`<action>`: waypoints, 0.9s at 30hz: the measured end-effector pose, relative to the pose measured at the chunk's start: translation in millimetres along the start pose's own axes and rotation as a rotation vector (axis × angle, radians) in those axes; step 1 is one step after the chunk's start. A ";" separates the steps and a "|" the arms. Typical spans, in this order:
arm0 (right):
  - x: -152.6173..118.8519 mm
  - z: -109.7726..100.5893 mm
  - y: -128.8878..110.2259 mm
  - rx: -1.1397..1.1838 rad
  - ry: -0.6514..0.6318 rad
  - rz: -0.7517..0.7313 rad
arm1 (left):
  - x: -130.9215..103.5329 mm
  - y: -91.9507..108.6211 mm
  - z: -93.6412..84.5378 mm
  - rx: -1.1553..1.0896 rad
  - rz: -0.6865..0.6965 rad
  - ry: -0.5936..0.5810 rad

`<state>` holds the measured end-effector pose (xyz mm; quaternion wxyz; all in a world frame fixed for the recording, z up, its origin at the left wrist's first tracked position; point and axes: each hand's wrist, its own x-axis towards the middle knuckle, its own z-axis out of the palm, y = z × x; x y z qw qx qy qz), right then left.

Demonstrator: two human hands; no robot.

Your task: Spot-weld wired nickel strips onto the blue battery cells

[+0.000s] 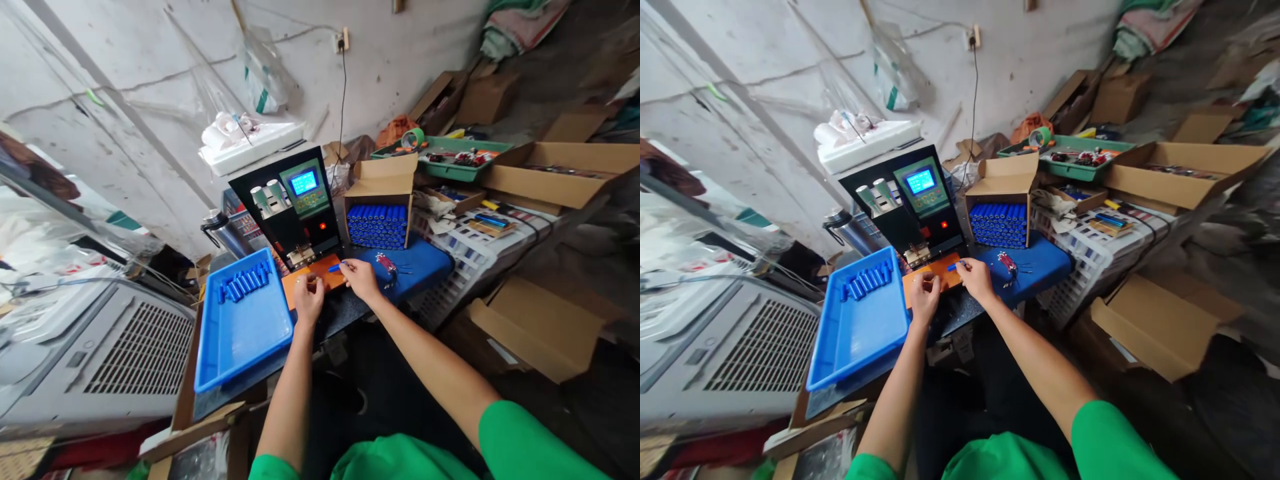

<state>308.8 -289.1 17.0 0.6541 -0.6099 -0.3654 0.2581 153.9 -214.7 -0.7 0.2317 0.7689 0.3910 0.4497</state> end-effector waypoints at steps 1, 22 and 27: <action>2.4 -6.7 1.8 0.020 0.032 0.005 | 0.0 0.7 -0.2 0.023 0.002 -0.001; 97.2 -149.2 -47.7 -1.560 0.076 -0.180 | 1.1 5.2 -6.1 0.123 0.087 -0.047; 103.7 -140.1 -60.1 -1.624 0.071 -0.083 | 0.9 4.5 -6.0 0.119 0.106 -0.046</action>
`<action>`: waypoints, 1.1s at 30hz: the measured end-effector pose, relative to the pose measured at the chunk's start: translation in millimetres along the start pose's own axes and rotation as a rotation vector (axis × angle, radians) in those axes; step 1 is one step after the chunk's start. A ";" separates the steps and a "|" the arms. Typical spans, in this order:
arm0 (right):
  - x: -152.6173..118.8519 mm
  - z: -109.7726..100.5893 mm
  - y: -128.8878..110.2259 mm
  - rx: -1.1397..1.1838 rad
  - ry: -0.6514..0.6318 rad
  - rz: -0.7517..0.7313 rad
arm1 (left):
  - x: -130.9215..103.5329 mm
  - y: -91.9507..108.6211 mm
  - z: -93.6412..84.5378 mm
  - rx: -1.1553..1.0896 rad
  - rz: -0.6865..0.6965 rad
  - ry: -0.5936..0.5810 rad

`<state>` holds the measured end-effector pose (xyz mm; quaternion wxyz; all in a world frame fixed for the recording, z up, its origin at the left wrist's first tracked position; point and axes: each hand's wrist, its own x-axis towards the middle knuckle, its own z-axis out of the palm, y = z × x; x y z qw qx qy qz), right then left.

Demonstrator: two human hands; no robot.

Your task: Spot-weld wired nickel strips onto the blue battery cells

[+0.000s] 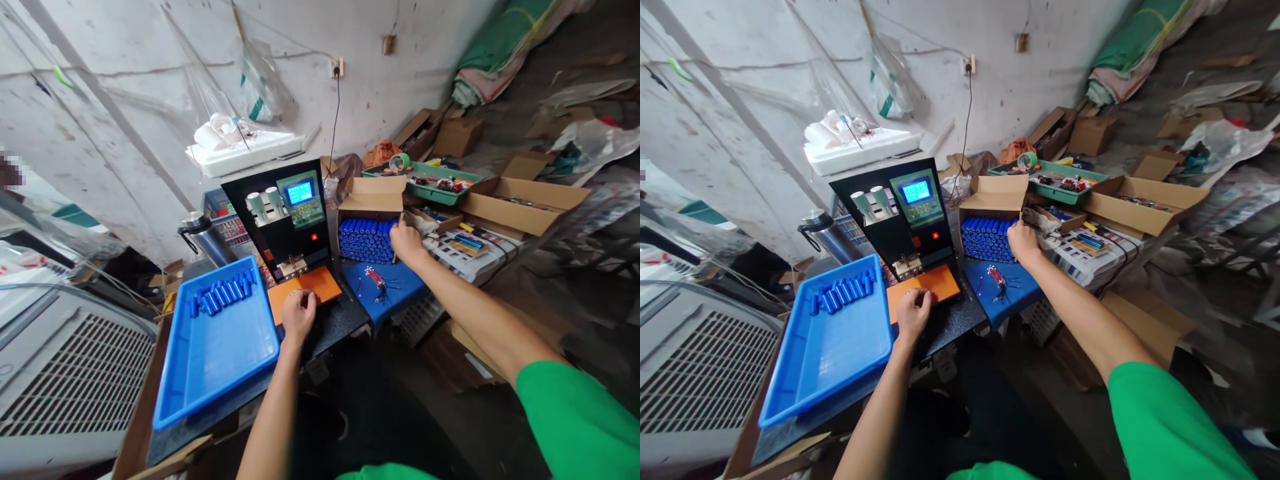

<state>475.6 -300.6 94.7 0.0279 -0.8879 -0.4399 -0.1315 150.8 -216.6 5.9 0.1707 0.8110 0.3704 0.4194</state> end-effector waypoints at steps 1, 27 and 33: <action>1.3 -1.0 0.1 -0.002 -0.009 0.007 | 0.0 0.2 0.2 -0.001 0.000 -0.001; 12.6 -10.2 22.8 -0.153 -0.119 -0.307 | -1.4 11.9 6.0 0.032 -0.068 -0.038; 13.1 -8.9 20.8 -0.154 -0.126 -0.315 | -1.2 12.6 5.1 0.006 -0.065 -0.054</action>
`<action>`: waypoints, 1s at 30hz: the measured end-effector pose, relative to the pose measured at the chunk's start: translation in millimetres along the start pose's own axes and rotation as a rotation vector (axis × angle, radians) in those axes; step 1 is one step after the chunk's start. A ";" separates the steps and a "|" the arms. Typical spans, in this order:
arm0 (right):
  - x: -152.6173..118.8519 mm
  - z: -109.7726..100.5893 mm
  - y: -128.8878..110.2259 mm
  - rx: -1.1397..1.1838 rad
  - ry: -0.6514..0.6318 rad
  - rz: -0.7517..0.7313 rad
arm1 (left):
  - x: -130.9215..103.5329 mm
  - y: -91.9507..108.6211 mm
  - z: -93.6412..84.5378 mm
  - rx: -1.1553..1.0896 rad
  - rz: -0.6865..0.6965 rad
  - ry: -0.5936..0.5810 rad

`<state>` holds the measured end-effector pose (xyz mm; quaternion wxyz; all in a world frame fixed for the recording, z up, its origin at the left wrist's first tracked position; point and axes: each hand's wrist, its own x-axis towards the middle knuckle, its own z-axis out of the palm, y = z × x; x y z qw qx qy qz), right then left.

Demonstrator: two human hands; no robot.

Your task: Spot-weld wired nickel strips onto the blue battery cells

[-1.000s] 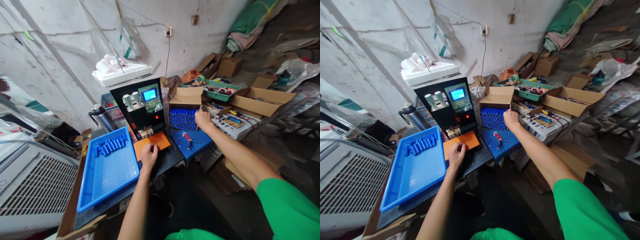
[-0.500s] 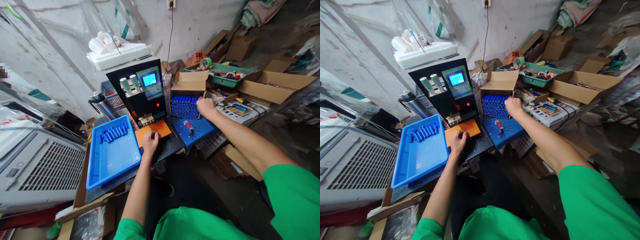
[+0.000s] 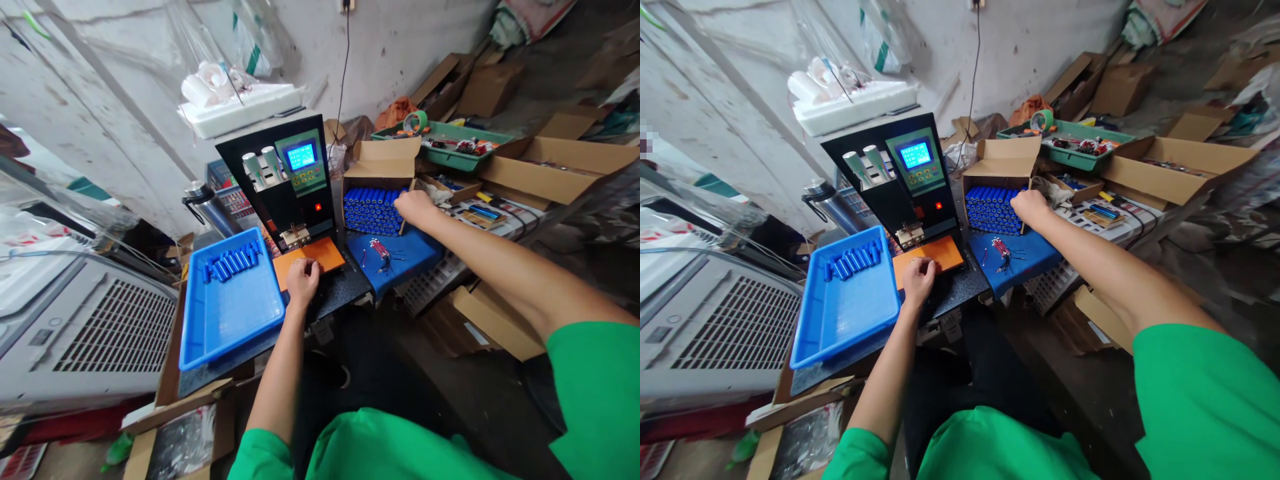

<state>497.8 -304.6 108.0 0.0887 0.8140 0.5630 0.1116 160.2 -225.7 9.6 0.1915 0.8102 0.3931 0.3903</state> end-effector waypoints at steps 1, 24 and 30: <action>0.6 0.4 0.5 0.006 -0.001 -0.003 | 0.0 -0.4 0.0 0.001 0.006 0.001; -14.4 79.0 -121.2 0.796 -0.311 0.374 | -3.5 -4.6 3.5 0.062 -0.008 0.026; -26.9 99.0 -116.7 1.244 -0.130 0.361 | -4.2 -3.2 3.3 0.063 -0.002 0.028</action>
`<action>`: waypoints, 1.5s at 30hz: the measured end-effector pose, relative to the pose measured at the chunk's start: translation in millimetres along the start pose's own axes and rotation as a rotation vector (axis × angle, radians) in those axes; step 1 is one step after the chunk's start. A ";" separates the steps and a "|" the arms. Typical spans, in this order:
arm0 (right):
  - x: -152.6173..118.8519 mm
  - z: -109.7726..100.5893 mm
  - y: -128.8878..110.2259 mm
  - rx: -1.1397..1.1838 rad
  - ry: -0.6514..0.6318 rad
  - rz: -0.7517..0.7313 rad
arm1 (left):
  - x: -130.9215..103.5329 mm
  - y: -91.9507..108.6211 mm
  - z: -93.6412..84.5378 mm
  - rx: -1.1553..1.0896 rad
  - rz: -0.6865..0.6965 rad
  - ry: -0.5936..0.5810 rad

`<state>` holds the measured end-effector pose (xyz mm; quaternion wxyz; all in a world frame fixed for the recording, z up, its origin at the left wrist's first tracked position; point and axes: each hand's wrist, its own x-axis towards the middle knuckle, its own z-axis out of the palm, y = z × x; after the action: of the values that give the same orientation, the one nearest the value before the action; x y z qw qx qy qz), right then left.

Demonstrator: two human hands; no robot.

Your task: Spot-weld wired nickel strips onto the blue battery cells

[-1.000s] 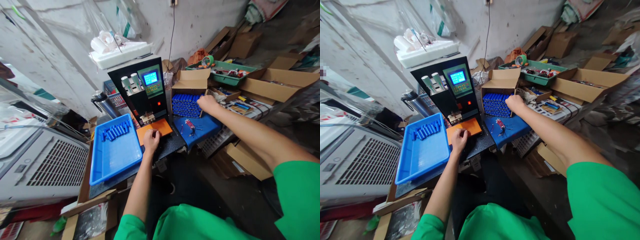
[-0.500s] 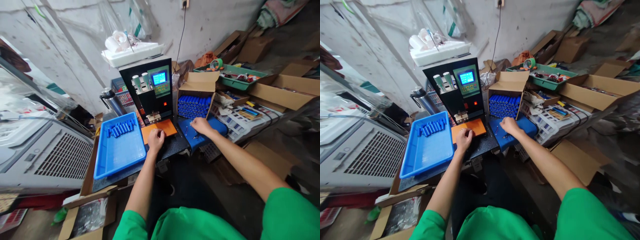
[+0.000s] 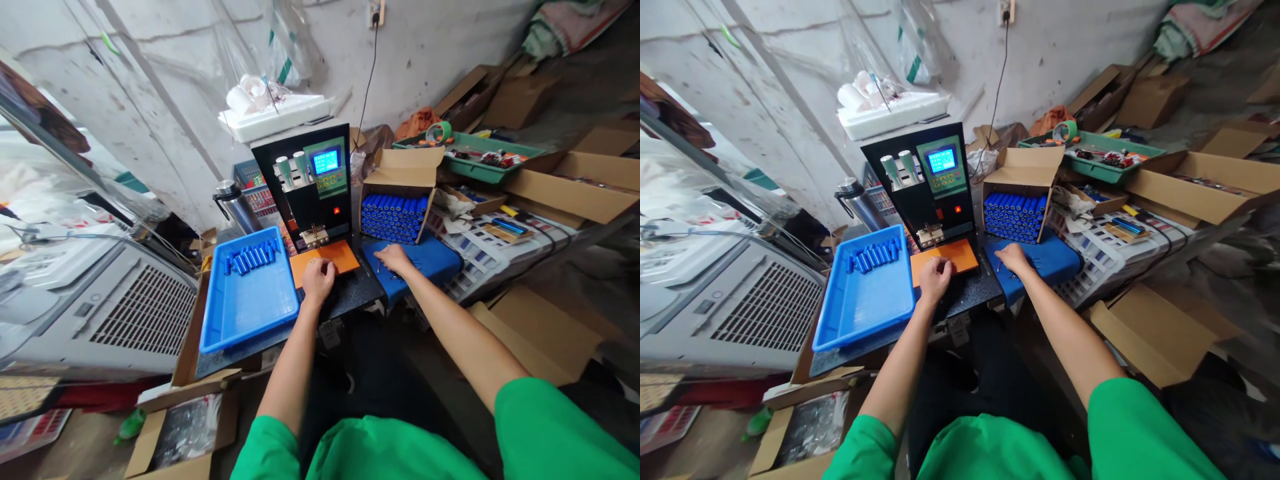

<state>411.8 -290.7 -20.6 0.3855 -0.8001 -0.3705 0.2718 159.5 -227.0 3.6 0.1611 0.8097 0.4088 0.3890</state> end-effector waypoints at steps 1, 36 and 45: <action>-4.4 -0.9 1.6 0.133 0.015 -0.040 | -0.4 -0.1 -0.1 0.003 0.006 -0.002; -217.0 79.7 -88.6 1.056 -0.229 -0.246 | -146.0 65.2 -78.9 -1.182 -0.514 0.062; -225.6 115.1 -98.8 1.177 -0.485 -0.085 | -160.0 30.6 -102.0 -0.964 -0.387 0.116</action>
<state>160.7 -381.6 30.1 0.6763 -0.3546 -0.2672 0.5877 40.1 -377.6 7.4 0.5616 0.5302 0.3336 0.5405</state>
